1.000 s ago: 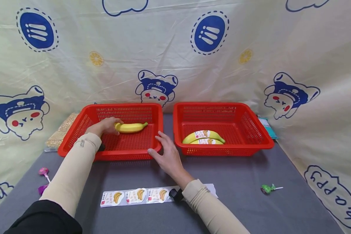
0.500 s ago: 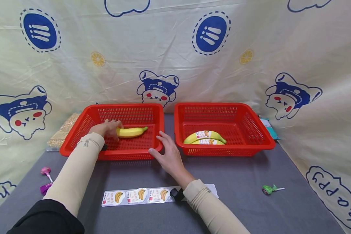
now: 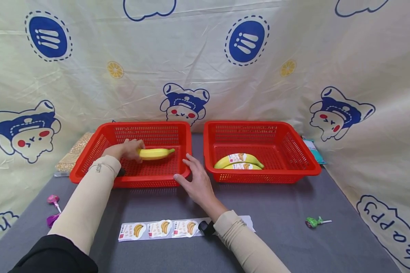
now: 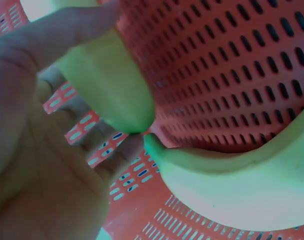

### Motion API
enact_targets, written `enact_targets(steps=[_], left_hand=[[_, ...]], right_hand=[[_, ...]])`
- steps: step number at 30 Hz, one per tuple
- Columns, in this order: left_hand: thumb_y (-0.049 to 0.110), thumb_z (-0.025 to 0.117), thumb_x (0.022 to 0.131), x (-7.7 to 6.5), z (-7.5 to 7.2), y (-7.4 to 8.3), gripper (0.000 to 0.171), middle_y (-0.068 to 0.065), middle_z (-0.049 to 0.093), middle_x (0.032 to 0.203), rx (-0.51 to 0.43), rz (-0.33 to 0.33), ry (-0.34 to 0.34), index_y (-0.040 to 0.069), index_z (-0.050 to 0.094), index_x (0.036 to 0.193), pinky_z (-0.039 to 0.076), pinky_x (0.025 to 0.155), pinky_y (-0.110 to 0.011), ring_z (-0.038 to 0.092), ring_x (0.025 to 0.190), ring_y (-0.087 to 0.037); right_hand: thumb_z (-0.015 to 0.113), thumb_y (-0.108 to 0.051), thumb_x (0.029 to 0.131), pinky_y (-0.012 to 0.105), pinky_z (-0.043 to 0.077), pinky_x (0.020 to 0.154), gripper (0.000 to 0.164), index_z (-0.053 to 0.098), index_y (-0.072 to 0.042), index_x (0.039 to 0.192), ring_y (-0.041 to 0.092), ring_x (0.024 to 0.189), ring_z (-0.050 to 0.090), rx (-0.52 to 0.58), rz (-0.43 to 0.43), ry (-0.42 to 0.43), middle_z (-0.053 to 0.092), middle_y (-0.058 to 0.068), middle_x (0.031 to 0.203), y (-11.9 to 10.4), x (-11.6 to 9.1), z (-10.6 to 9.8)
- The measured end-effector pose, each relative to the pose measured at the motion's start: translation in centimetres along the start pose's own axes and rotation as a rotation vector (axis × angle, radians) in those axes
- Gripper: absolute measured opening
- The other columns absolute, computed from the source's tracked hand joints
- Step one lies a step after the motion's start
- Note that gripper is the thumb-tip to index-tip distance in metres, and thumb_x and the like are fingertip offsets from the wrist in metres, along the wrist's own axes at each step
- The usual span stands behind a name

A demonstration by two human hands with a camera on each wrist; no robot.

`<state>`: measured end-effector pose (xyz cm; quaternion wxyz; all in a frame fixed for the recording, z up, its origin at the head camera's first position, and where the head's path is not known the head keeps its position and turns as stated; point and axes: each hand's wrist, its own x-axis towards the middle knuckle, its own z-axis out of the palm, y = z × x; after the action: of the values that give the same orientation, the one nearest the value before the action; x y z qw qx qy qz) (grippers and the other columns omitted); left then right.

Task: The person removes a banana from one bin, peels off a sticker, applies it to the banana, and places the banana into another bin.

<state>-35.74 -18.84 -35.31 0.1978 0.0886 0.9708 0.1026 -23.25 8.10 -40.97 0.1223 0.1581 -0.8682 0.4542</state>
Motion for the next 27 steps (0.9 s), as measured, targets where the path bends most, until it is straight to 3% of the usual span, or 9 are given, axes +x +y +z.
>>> enact_targets(steps=[4,10,16,22,27], left_hand=[[0.02,0.064,0.086,0.2,-0.7,-0.2,0.043,-0.017,0.046,0.126,-0.052,0.07,0.085,0.008,0.048,0.124,0.032,0.098,-0.047,0.034,0.113,-0.032],[0.023,0.058,0.087,-1.1,-2.3,-0.1,0.044,-0.017,0.045,0.12,-0.201,0.144,0.183,0.004,0.046,0.125,0.035,0.097,-0.046,0.04,0.108,-0.031],[0.025,0.054,0.089,-3.0,-3.2,-0.1,0.044,-0.017,0.044,0.115,-0.296,0.213,0.298,0.0,0.045,0.123,0.036,0.091,-0.042,0.039,0.104,-0.029],[0.021,0.059,0.086,-5.4,-3.0,0.3,0.041,-0.015,0.046,0.108,-0.351,0.272,0.426,0.001,0.045,0.119,0.035,0.081,-0.036,0.042,0.095,-0.027],[0.013,0.061,0.084,-8.0,-2.3,1.1,0.043,-0.014,0.049,0.107,-0.436,0.262,0.493,0.006,0.042,0.122,0.039,0.076,-0.035,0.046,0.09,-0.026]], right_hand=[[0.072,-0.033,0.081,0.046,0.047,0.096,0.063,0.049,-0.013,0.135,0.024,0.133,0.041,0.01,-0.002,0.004,0.037,-0.003,0.15,0.1,0.1,0.1],[0.073,-0.032,0.08,0.045,0.047,0.096,0.062,0.05,-0.012,0.135,0.023,0.132,0.043,0.019,-0.005,0.006,0.038,-0.002,0.149,0.2,0.3,0.2],[0.073,-0.033,0.081,0.043,0.048,0.095,0.062,0.05,-0.012,0.134,0.023,0.131,0.043,0.009,0.004,0.006,0.039,-0.001,0.149,0.2,0.5,0.1],[0.073,-0.033,0.081,0.044,0.048,0.096,0.062,0.05,-0.012,0.135,0.023,0.132,0.043,0.004,0.012,0.002,0.039,-0.001,0.149,0.1,0.6,0.0],[0.072,-0.034,0.081,0.044,0.047,0.097,0.062,0.05,-0.012,0.135,0.023,0.133,0.042,0.014,0.014,-0.005,0.039,-0.001,0.149,0.1,0.7,0.0]])
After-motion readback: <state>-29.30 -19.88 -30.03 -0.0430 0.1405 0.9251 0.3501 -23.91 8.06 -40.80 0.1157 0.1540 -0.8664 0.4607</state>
